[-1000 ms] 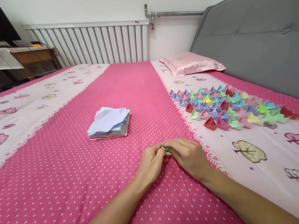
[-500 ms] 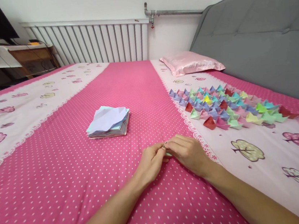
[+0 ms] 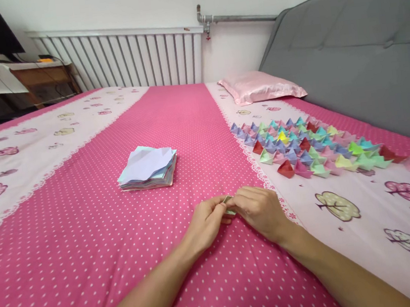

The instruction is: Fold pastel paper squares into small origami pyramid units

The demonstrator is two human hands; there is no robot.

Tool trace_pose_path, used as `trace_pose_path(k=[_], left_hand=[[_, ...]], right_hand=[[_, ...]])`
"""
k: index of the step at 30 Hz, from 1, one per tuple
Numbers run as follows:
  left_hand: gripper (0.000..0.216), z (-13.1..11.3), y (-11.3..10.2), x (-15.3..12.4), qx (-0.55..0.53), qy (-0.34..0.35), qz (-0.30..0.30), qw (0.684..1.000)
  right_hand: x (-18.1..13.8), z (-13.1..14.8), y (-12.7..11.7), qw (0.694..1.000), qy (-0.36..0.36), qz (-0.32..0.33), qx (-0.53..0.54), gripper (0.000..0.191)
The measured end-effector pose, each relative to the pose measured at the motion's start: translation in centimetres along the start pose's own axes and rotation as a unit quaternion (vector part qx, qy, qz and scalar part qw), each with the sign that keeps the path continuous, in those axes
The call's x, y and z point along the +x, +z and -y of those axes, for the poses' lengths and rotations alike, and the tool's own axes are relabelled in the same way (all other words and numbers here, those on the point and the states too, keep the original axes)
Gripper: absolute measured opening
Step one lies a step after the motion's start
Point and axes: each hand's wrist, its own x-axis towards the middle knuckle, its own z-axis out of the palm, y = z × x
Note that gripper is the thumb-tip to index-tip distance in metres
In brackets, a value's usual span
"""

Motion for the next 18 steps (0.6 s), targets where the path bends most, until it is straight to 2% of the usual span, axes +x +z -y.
trace_pose_path(k=[7,18], left_hand=[[0.027,0.10,-0.05,0.09,-0.031,-0.017,-0.008,0.999],[0.023,0.11,-0.07,0.12,-0.057,-0.028,-0.021,0.998]], right_hand=[[0.09,0.08,-0.42,0.996,0.061,0.029,0.060,0.015],[0.07,0.21,-0.23,0.998,0.060,0.027,0.020,0.016]])
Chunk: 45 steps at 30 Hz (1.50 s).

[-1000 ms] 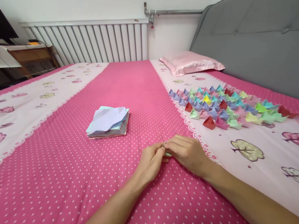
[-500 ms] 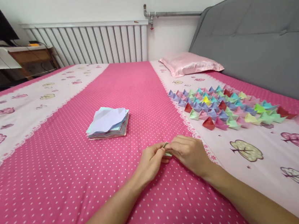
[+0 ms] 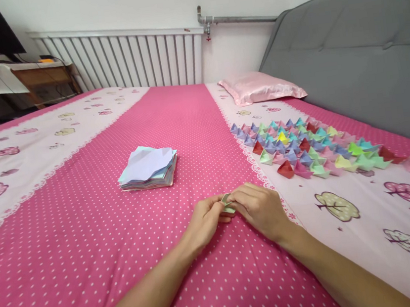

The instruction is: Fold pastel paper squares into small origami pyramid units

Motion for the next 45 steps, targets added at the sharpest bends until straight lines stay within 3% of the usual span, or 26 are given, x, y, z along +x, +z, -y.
trace_pose_path(k=[2,10,16,22,25,28,31,33,38,45], left_hand=[[0.022,0.1,-0.1,0.1,-0.031,-0.013,-0.013,0.999],[0.015,0.3,-1.4,0.9,-0.161,-0.052,-0.061,0.984],[0.016,-0.1,-1.6,0.9,-0.130,-0.085,-0.069,0.986],[0.026,-0.2,-1.6,1.0,-0.086,-0.100,-0.038,0.991],[0.028,-0.1,-1.7,1.1,-0.019,-0.075,-0.097,0.992],[0.031,0.2,-2.1,1.2,0.119,0.014,-0.183,0.976],[0.026,0.6,-2.7,1.3,0.211,0.098,-0.242,0.942],[0.023,0.8,-3.0,1.5,0.214,0.116,-0.274,0.930],[0.022,1.3,-3.2,1.9,0.191,0.104,-0.284,0.934],[0.024,0.9,-3.0,2.0,0.199,0.081,-0.272,0.938]], right_hand=[[0.1,0.1,-0.2,1.000,-0.002,-0.005,0.029,0.012],[0.8,-0.8,-0.6,0.988,-0.035,-0.012,0.148,0.043],[1.1,-1.8,-1.5,0.975,-0.013,0.033,0.220,0.049],[1.1,-2.6,-1.4,0.963,-0.011,0.091,0.252,0.053],[0.9,-3.2,-1.0,0.972,0.037,0.091,0.216,0.057],[0.8,-3.8,-0.5,0.972,0.082,0.092,0.198,0.055],[0.7,-3.9,-0.1,0.967,0.073,0.100,0.221,0.048],[0.7,-3.7,0.2,0.965,0.053,0.100,0.237,0.046],[0.5,-3.4,1.1,0.963,0.004,0.114,0.243,0.046],[0.7,-3.7,0.9,0.972,0.009,0.094,0.216,0.021]])
